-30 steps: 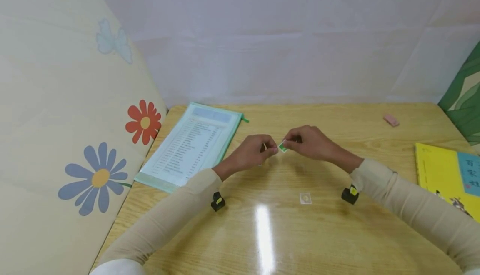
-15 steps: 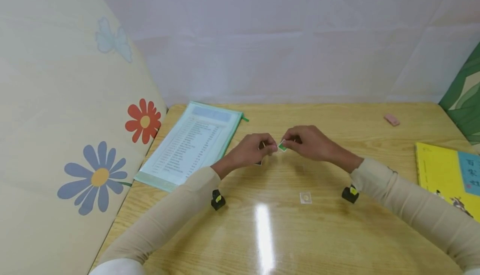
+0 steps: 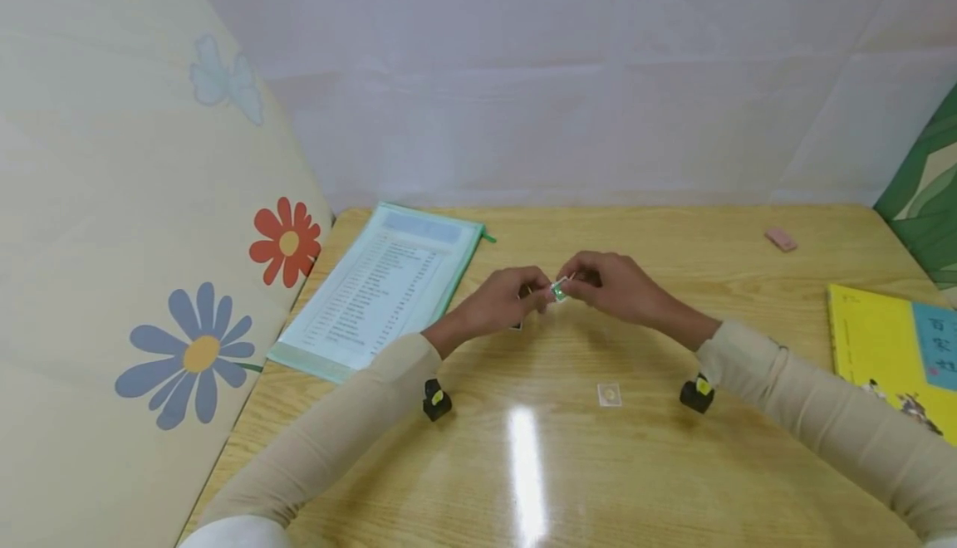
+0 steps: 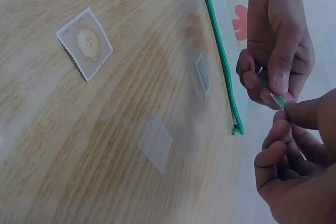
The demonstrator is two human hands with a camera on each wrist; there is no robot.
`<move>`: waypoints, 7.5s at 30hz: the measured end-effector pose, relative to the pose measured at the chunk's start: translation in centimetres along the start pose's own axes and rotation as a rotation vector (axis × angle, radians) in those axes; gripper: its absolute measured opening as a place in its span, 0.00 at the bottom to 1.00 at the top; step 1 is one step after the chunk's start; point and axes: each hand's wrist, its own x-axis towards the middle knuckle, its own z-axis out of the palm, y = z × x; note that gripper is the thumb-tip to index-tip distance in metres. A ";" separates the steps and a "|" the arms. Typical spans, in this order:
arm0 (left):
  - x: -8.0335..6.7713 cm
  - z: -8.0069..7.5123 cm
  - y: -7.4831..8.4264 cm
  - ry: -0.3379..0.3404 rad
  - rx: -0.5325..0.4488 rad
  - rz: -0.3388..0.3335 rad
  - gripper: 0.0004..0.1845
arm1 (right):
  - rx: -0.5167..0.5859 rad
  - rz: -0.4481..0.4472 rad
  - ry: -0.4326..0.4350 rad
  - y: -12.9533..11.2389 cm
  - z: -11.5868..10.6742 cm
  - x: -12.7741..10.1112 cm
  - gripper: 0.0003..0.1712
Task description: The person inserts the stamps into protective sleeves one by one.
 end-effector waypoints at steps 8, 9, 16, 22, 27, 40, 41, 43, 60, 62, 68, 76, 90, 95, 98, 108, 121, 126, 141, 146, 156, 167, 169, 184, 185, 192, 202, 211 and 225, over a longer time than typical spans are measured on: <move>0.0 0.0 -0.1 0.062 -0.038 -0.007 0.14 | 0.092 -0.020 0.092 0.3 0.4 -0.2 0.12; 0.0 0.0 -0.1 0.075 -0.046 -0.015 0.14 | 0.085 -0.026 0.115 0.3 0.4 -0.2 0.11; -0.1 0.1 0.0 0.132 -0.092 -0.048 0.13 | -0.044 -0.151 0.152 0.0 0.9 -0.3 0.08; -0.2 0.2 0.0 0.153 -0.105 -0.053 0.13 | -0.057 -0.160 0.179 -0.2 0.9 -0.3 0.07; -0.3 0.2 0.1 0.169 -0.119 -0.061 0.13 | -0.057 -0.139 0.138 -0.3 1.1 -0.2 0.08; -0.2 0.2 0.5 0.063 -0.008 -0.065 0.11 | -0.073 -0.071 0.113 -0.5 1.5 0.1 0.07; -0.2 0.2 0.5 0.051 0.003 -0.082 0.10 | -0.076 -0.063 0.100 -0.4 1.6 0.2 0.07; -0.4 0.3 0.4 0.034 0.024 -0.108 0.10 | -0.085 -0.048 0.072 -0.2 1.8 0.2 0.07; 0.2 0.9 0.1 0.053 0.144 -0.145 0.09 | -0.241 0.045 -0.034 2.9 2.8 1.4 0.07; 0.3 1.0 0.1 0.050 0.162 -0.131 0.09 | -0.261 0.028 -0.031 2.7 2.2 1.1 0.07; 0.5 1.1 0.3 0.034 0.184 -0.066 0.06 | -0.477 -0.063 -0.185 1.4 -0.1 -1.5 0.03; 0.8 1.6 0.4 0.038 0.188 -0.010 0.05 | -0.609 0.008 -0.423 -0.8 1.3 -6.1 0.17; 2.4 3.1 0.1 -0.076 0.308 0.163 0.07 | -0.650 -0.084 -0.345 -0.1 3.3 -8.1 0.09; 3.4 4.6 0.1 -0.176 0.431 0.247 0.14 | -0.625 -0.115 -0.362 0.1 3.2 -8.1 0.10; 3.8 5.3 0.3 -0.202 0.488 0.267 0.16 | -0.613 -0.123 -0.358 0.2 3.2 -8.1 0.10; 3.8 6.1 1.3 -0.177 0.588 0.278 0.09 | -0.552 -0.088 -0.368 0.4 3.1 -8.2 0.10; 3.7 5.9 0.8 -0.146 0.544 0.258 0.05 | -0.300 -0.084 -0.240 1.7 3.5 -7.9 0.07; 3.6 5.5 0.5 -0.105 0.375 0.248 0.03 | -0.143 -0.049 -0.216 2.5 3.3 -7.6 0.07; 3.3 4.3 0.5 -0.028 0.171 0.249 0.07 | 0.273 0.059 -0.225 3.7 2.9 -6.6 0.21; 3.2 4.3 0.4 -0.034 0.193 0.205 0.06 | 0.276 0.011 -0.169 3.7 1.8 -6.2 0.20; 2.9 4.5 0.6 -0.028 0.207 0.188 0.02 | 0.372 0.041 -0.027 2.9 0.8 -5.8 0.21; 2.5 4.2 0.6 -0.029 0.113 0.148 0.02 | 0.393 0.061 0.044 2.4 0.6 -5.6 0.20; 2.5 4.2 0.5 -0.019 0.117 0.161 0.02 | 0.380 0.070 0.051 2.4 0.6 -5.6 0.20; 2.5 4.7 0.9 -0.029 0.229 0.181 0.03 | 0.331 0.078 0.047 2.3 0.6 -5.3 0.16; 2.5 4.7 0.9 -0.030 0.236 0.175 0.04 | 0.306 0.077 0.044 2.2 0.7 -5.2 0.15; 2.6 4.8 1.0 -0.060 0.274 0.175 0.04 | 0.166 0.050 0.082 1.8 1.6 -4.8 0.08; 2.2 4.8 1.2 -0.044 0.190 0.165 0.26 | 0.088 0.017 0.111 1.8 1.6 -4.7 0.04; 2.1 4.7 1.1 0.008 0.145 0.209 0.22 | 0.193 0.062 0.149 2.4 1.7 -4.5 0.05; 1.9 4.2 1.3 0.045 0.017 0.124 0.08 | 0.388 0.049 0.190 2.5 1.2 -4.6 0.18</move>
